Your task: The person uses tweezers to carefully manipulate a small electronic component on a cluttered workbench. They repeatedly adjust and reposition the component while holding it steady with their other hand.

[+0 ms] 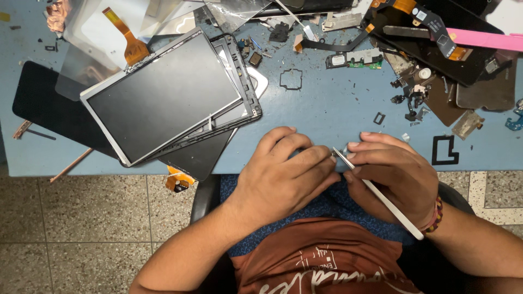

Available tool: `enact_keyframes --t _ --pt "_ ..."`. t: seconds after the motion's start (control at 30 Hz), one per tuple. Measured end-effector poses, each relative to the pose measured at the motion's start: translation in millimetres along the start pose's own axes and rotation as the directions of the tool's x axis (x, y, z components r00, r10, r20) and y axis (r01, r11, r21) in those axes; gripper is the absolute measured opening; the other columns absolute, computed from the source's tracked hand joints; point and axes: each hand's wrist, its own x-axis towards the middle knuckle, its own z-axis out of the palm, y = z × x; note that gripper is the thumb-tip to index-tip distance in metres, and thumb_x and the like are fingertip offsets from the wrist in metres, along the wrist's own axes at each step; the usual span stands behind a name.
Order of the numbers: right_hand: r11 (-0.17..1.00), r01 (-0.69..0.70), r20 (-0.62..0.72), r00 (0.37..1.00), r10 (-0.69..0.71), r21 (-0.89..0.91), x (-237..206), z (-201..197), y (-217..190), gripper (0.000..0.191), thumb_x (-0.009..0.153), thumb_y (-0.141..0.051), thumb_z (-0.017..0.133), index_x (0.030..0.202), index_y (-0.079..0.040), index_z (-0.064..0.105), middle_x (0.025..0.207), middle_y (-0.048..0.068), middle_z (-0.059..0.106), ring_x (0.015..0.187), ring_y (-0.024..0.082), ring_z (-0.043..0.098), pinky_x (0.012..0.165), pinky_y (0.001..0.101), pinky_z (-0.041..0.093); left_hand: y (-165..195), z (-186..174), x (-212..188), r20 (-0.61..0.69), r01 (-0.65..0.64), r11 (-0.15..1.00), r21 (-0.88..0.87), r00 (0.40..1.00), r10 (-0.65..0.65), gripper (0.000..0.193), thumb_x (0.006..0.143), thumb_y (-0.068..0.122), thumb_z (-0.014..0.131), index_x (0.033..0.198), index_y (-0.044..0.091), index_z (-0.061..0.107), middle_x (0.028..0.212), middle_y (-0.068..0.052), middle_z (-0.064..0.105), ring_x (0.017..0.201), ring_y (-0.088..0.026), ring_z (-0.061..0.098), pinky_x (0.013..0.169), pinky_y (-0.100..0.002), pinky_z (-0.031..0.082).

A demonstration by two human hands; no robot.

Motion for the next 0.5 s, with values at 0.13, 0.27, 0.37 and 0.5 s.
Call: enact_keyframes --t 0.13,0.27,0.37,0.5 --pt "1.0 -0.014 0.012 1.0 0.014 -0.005 0.0 -0.8 -0.6 0.026 0.08 0.0 0.082 0.098 -0.004 0.064 0.108 0.01 0.07 0.108 0.026 0.072 0.105 0.0484 0.059 -0.5 0.2 -0.1 0.005 -0.003 1.0 -0.005 1.0 0.003 0.022 0.094 0.025 0.082 0.108 0.01 0.076 0.114 0.0 0.064 0.11 -0.019 0.059 0.109 -0.043 0.046" --pt "1.0 -0.02 0.016 1.0 0.02 0.009 0.1 -1.6 -0.8 0.027 0.081 0.0 0.082 0.1 -0.004 0.063 0.108 0.01 0.07 0.107 0.025 0.072 0.106 0.0482 0.058 0.0 0.0 -0.6 0.013 -0.007 1.0 -0.008 1.0 0.007 0.023 0.093 0.026 0.082 0.108 0.009 0.076 0.114 -0.001 0.064 0.11 -0.019 0.059 0.11 -0.043 0.046" --pt "1.0 -0.022 0.009 1.0 0.022 0.014 0.0 -1.5 -0.7 0.028 0.081 0.001 0.082 0.101 -0.004 0.063 0.108 0.01 0.07 0.108 0.024 0.072 0.106 0.0482 0.059 0.0 0.6 -0.5 0.009 -0.006 1.0 0.0 1.0 0.006 0.025 0.092 0.026 0.082 0.109 0.009 0.077 0.114 -0.001 0.064 0.11 -0.02 0.059 0.11 -0.044 0.045" --pt "1.0 -0.027 0.014 1.0 0.027 0.008 -0.4 -0.9 -0.5 0.028 0.081 0.0 0.082 0.102 -0.004 0.063 0.108 0.01 0.07 0.108 0.025 0.072 0.106 0.0484 0.058 0.0 0.9 -0.7 0.012 -0.001 1.0 -0.003 1.0 0.001 0.025 0.092 0.026 0.082 0.109 0.008 0.077 0.113 -0.002 0.064 0.11 -0.02 0.059 0.11 -0.044 0.045"
